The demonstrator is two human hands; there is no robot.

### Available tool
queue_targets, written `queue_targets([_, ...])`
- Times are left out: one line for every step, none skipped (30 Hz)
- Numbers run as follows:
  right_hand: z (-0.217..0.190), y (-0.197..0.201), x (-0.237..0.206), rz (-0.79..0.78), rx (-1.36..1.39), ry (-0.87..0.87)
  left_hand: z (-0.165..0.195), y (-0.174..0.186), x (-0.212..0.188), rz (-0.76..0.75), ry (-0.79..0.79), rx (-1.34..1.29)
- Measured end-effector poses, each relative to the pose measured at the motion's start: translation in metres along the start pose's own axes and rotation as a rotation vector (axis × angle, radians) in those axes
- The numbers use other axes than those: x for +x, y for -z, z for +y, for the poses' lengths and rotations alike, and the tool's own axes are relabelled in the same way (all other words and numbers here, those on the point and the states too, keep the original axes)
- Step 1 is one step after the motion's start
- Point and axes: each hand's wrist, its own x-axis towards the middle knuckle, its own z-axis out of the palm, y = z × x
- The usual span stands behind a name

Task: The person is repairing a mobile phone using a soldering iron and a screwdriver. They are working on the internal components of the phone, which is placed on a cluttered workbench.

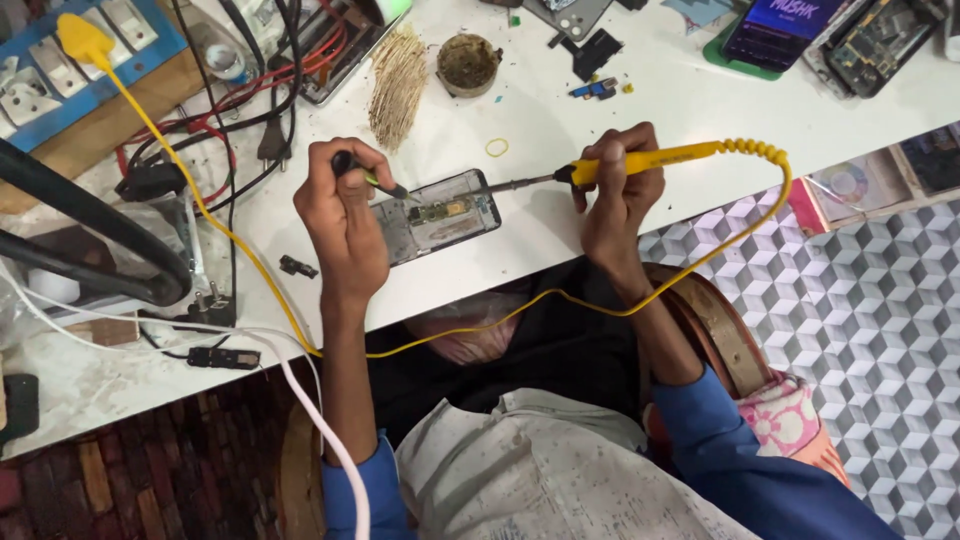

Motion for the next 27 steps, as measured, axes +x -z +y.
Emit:
queue_targets([0.0,-0.001,-0.001,0.019,0.001,0.013,-0.001,0.001,-0.001,0.004,-0.009,0.006])
queue_targets([0.0,-0.001,-0.002,0.04,-0.003,0.024,-0.001,0.0,-0.003,0.005,-0.015,0.007])
queue_targets([0.001,-0.001,-0.003,0.052,0.001,0.023,-0.003,0.0,-0.005,0.007,-0.023,0.004])
queue_targets([0.001,0.0,-0.002,0.062,0.005,0.025,-0.004,0.0,-0.006,0.007,-0.007,-0.004])
queue_targets([0.002,0.0,-0.002,0.069,0.011,0.024,-0.005,0.0,-0.008,0.009,0.01,-0.011])
queue_targets([0.002,0.001,-0.002,0.071,0.005,0.02,-0.005,0.002,-0.01,0.01,0.031,-0.014])
queue_targets([0.002,0.001,-0.002,0.072,0.004,0.021,-0.005,0.003,-0.011,0.002,0.025,-0.019])
queue_targets([0.002,0.001,-0.001,0.071,0.006,0.026,-0.006,0.004,-0.011,-0.002,0.014,-0.021])
queue_targets([0.002,0.001,-0.001,0.069,0.008,0.025,-0.006,0.004,-0.012,-0.009,0.01,-0.023])
queue_targets([0.001,0.0,-0.001,0.071,0.009,0.025,-0.006,0.004,-0.012,-0.001,-0.002,-0.03])
queue_targets([0.001,-0.001,-0.001,0.072,0.012,0.03,-0.007,0.004,-0.012,0.009,-0.019,-0.037])
queue_targets([0.0,-0.002,-0.001,0.076,0.009,0.033,-0.006,0.004,-0.013,0.017,-0.028,-0.047])
queue_targets([-0.001,-0.002,-0.001,0.08,0.0,0.039,-0.006,0.003,-0.014,0.032,-0.023,-0.051])
queue_targets([-0.001,-0.003,0.0,0.085,-0.007,0.052,-0.006,0.003,-0.014,0.048,-0.026,-0.056])
queue_targets([-0.002,-0.003,0.0,0.096,0.013,0.056,-0.006,0.003,-0.014,0.064,-0.029,-0.061])
queue_targets([-0.002,-0.003,0.0,0.107,0.028,0.058,-0.006,0.002,-0.015,0.049,-0.024,-0.086])
queue_targets([-0.002,-0.002,-0.001,0.114,0.043,0.062,-0.007,0.003,-0.016,0.038,-0.02,-0.111])
queue_targets([-0.002,-0.002,0.0,0.132,0.023,0.075,-0.007,0.003,-0.017,0.023,-0.02,-0.12])
queue_targets([-0.001,-0.001,-0.001,0.15,0.006,0.088,-0.008,0.003,-0.018,0.007,-0.019,-0.128])
queue_targets([0.0,-0.001,0.0,0.167,-0.008,0.101,-0.009,0.004,-0.018,-0.014,-0.022,-0.122])
queue_targets([0.002,0.0,0.0,0.157,0.002,0.108,-0.009,0.004,-0.018,-0.028,-0.02,-0.113])
queue_targets([0.003,0.001,-0.001,0.148,0.012,0.111,-0.009,0.005,-0.019,-0.042,-0.019,-0.104])
queue_targets([0.004,0.001,-0.002,0.141,0.022,0.117,-0.009,0.005,-0.018,-0.046,-0.02,-0.095])
queue_targets([0.005,0.001,-0.003,0.151,0.02,0.119,-0.009,0.006,-0.018,-0.049,-0.023,-0.089])
queue_targets([0.006,0.001,-0.003,0.161,0.015,0.124,-0.008,0.006,-0.018,-0.053,-0.026,-0.083])
queue_targets([0.006,0.001,-0.003,0.167,0.006,0.131,-0.008,0.006,-0.018,-0.055,-0.027,-0.082])
queue_targets([0.006,0.001,-0.003,0.173,-0.004,0.137,-0.007,0.005,-0.018,-0.054,-0.03,-0.079])
